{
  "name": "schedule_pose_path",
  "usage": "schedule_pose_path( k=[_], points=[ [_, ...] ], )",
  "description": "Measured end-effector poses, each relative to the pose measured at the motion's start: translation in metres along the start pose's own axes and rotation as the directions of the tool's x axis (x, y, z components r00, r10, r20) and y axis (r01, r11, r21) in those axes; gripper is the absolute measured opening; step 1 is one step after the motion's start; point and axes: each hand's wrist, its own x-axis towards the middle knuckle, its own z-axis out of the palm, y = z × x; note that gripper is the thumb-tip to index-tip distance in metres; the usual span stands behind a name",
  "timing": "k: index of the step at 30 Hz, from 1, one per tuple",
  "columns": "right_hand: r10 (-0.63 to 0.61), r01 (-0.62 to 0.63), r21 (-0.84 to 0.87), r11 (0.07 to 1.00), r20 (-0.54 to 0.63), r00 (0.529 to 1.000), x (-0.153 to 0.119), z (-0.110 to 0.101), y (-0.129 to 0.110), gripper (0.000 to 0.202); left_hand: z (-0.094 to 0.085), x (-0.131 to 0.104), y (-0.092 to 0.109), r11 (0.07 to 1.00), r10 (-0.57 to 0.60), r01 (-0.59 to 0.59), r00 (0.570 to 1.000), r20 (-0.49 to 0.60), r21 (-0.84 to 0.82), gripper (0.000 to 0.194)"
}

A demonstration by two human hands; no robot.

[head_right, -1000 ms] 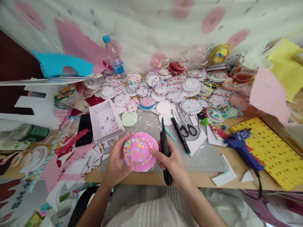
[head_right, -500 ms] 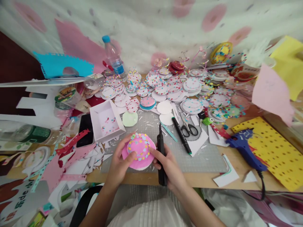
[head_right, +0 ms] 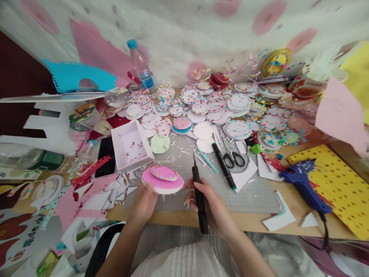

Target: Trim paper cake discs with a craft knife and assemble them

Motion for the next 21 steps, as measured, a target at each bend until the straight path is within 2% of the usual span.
schedule_pose_path(
  k=[2, 4, 7, 9, 10, 11, 13, 15, 17, 19, 21],
  points=[
    [-0.115, 0.112, -0.166, 0.980, -0.012, 0.993, -0.012, -0.015, -0.006, 0.037, 0.003, 0.003, 0.010, 0.976, -0.189, 0.184, 0.981, -0.035, -0.115, 0.057],
    [-0.236, 0.202, -0.478, 0.855, -0.012, 0.972, -0.026, -0.034, -0.014, 0.040, 0.005, 0.004, 0.019, 0.916, -0.342, 0.342, 0.939, 0.037, -0.211, 0.056],
    [-0.453, 0.239, -0.856, 0.458, 0.007, 0.892, -0.051, -0.063, -0.030, 0.049, 0.006, 0.002, 0.026, 0.881, -0.374, 0.388, 0.922, 0.103, -0.270, 0.056],
    [-0.571, 0.249, -0.944, 0.216, 0.085, 0.816, -0.067, -0.076, -0.040, 0.052, 0.008, 0.000, 0.025, 0.886, -0.360, 0.371, 0.929, 0.089, -0.278, 0.056],
    [-0.594, 0.251, -0.959, 0.130, 0.127, 0.794, -0.074, -0.079, -0.044, 0.052, 0.009, -0.001, 0.025, 0.889, -0.358, 0.365, 0.931, 0.076, -0.277, 0.056],
    [-0.596, 0.253, -0.965, 0.068, 0.164, 0.786, -0.080, -0.079, -0.046, 0.051, 0.011, -0.002, 0.024, 0.891, -0.358, 0.362, 0.931, 0.064, -0.274, 0.056],
    [-0.548, 0.250, -0.968, -0.023, 0.221, 0.807, -0.089, -0.074, -0.048, 0.049, 0.013, -0.004, 0.022, 0.898, -0.349, 0.349, 0.936, 0.048, -0.266, 0.056],
    [-0.477, 0.301, -0.945, -0.129, 0.325, 0.817, -0.091, -0.064, -0.047, 0.051, 0.016, -0.006, 0.021, 0.911, -0.322, 0.319, 0.946, 0.032, -0.262, 0.055],
    [-0.404, 0.400, -0.885, -0.237, 0.464, 0.788, -0.088, -0.053, -0.046, 0.054, 0.017, -0.008, 0.020, 0.925, -0.287, 0.282, 0.958, 0.019, -0.255, 0.054],
    [-0.330, 0.474, -0.835, -0.280, 0.548, 0.769, -0.082, -0.043, -0.048, 0.057, 0.017, -0.010, 0.019, 0.937, -0.254, 0.252, 0.967, 0.023, -0.241, 0.051],
    [-0.276, 0.505, -0.819, -0.272, 0.569, 0.775, -0.076, -0.036, -0.051, 0.056, 0.016, -0.012, 0.017, 0.950, -0.223, 0.226, 0.974, 0.042, -0.216, 0.049]
  ],
)
